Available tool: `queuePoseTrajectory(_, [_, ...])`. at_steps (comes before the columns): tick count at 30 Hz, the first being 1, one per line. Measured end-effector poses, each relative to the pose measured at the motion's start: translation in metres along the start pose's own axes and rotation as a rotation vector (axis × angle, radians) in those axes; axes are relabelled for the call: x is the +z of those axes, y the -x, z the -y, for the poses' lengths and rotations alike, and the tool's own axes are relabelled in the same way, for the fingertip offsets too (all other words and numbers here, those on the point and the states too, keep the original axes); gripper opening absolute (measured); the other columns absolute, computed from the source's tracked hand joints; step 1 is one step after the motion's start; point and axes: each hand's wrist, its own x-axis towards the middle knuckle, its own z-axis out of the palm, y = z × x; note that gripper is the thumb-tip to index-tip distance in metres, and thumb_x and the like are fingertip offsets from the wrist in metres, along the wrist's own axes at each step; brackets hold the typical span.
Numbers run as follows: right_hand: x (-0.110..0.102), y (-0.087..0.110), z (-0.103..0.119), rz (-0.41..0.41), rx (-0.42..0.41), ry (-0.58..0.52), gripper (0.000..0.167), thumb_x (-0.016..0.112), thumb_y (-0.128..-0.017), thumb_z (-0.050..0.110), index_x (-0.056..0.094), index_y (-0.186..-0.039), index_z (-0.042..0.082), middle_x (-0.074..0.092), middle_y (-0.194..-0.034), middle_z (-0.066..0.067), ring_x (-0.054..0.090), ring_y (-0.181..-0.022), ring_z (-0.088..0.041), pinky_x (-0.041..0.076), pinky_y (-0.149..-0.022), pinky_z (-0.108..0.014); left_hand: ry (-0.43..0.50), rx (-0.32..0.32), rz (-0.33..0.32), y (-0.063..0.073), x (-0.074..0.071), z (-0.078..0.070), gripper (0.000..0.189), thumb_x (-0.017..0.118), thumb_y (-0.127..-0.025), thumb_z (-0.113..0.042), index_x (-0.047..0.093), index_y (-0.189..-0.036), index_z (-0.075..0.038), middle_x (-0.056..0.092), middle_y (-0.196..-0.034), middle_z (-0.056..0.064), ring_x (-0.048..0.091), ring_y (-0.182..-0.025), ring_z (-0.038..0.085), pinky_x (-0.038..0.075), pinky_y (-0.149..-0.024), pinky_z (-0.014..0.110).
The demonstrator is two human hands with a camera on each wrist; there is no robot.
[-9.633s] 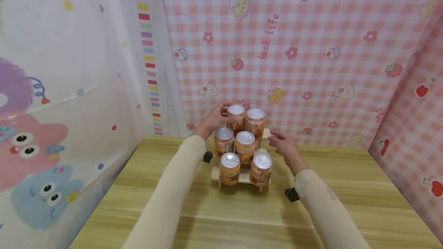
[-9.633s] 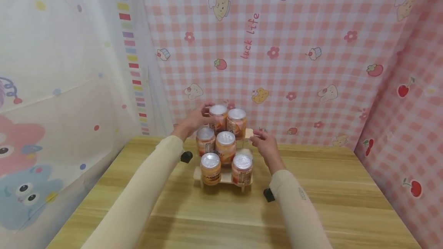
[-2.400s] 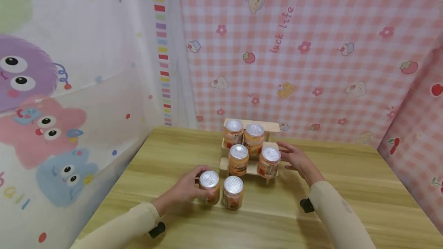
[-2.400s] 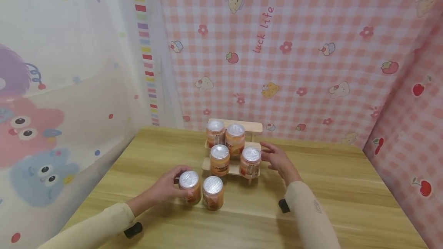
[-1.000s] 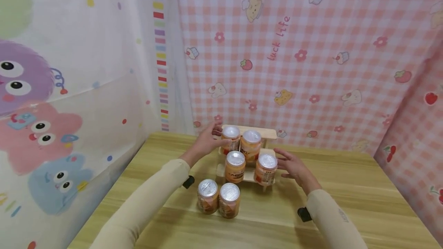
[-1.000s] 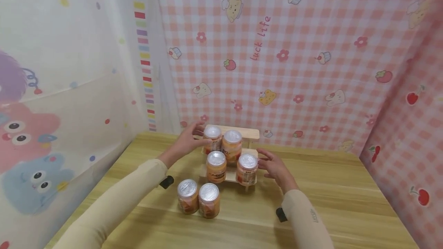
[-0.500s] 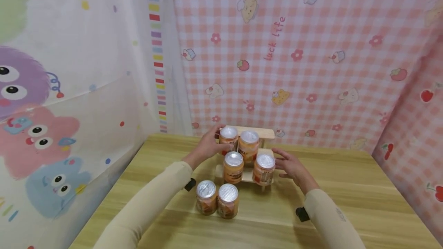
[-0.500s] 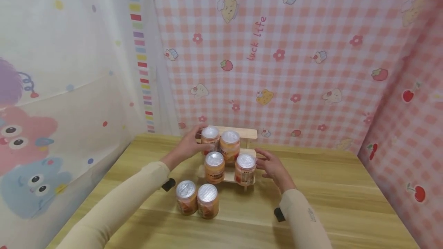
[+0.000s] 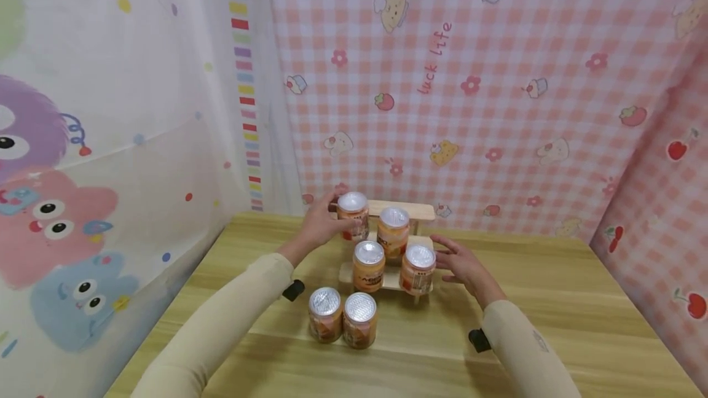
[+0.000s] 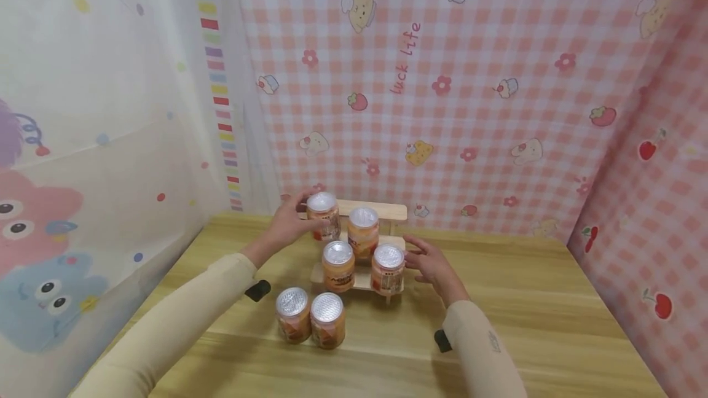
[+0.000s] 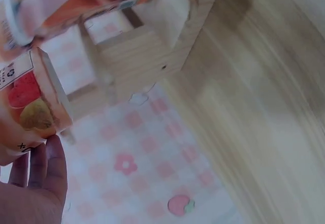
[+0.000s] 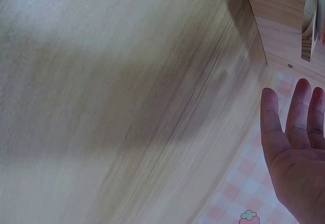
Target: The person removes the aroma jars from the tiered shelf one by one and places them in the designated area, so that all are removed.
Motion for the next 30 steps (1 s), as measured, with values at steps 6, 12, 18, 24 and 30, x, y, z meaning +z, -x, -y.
queuePoseTrajectory(6, [0.002, -0.003, -0.002, -0.018, 0.006, -0.018, 0.053, 0.048, -0.105, 0.019, 0.031, -0.156, 0.014, 0.036, -0.152, -0.025, 0.045, -0.132, -0.042, 0.04, -0.102, -0.061, 0.022, -0.032, -0.008, 0.009, -0.033, -0.003, 0.074, 0.084, -0.081, -0.025, 0.047, -0.142, -0.01, 0.056, -0.127, 0.012, 0.055, -0.116, 0.031, 0.052, -0.087, 0.043])
queuePoseTrajectory(12, [0.006, -0.002, -0.002, -0.019, -0.008, -0.014, 0.054, 0.047, -0.105, 0.019, 0.03, -0.156, 0.013, 0.037, -0.151, -0.026, 0.046, -0.131, -0.043, 0.04, -0.101, -0.062, 0.028, -0.055, -0.003, 0.034, -0.066, 0.006, 0.074, 0.083, -0.082, -0.021, 0.044, -0.144, -0.008, 0.053, -0.129, 0.015, 0.051, -0.118, 0.033, 0.05, -0.084, 0.041])
queuePoseTrajectory(18, [0.005, -0.001, 0.0, -0.021, 0.001, -0.02, 0.055, 0.048, -0.105, 0.019, 0.029, -0.156, 0.013, 0.036, -0.152, -0.026, 0.044, -0.132, -0.043, 0.037, -0.103, -0.063, 0.048, -0.078, 0.039, 0.059, -0.085, 0.02, 0.074, 0.082, -0.082, -0.015, 0.043, -0.143, -0.003, 0.052, -0.128, 0.018, 0.051, -0.117, 0.036, 0.051, -0.088, 0.043])
queuePoseTrajectory(24, [0.005, -0.001, 0.002, -0.023, -0.006, -0.013, 0.056, 0.048, -0.105, 0.021, 0.028, -0.157, 0.014, 0.034, -0.152, -0.027, 0.045, -0.132, -0.044, 0.037, -0.102, -0.063, 0.039, -0.086, 0.056, 0.082, -0.092, 0.03, 0.074, 0.083, -0.082, -0.015, 0.042, -0.143, -0.001, 0.053, -0.128, 0.019, 0.052, -0.117, 0.036, 0.05, -0.092, 0.044])
queuePoseTrajectory(30, [0.005, 0.002, 0.002, -0.025, 0.005, -0.021, 0.056, 0.048, -0.105, 0.021, 0.027, -0.157, 0.014, 0.035, -0.152, -0.027, 0.045, -0.132, -0.044, 0.038, -0.102, -0.062, 0.049, -0.101, 0.081, 0.102, -0.092, 0.039, 0.074, 0.084, -0.08, -0.012, 0.044, -0.141, 0.0, 0.055, -0.126, 0.018, 0.053, -0.115, 0.035, 0.05, -0.092, 0.044])
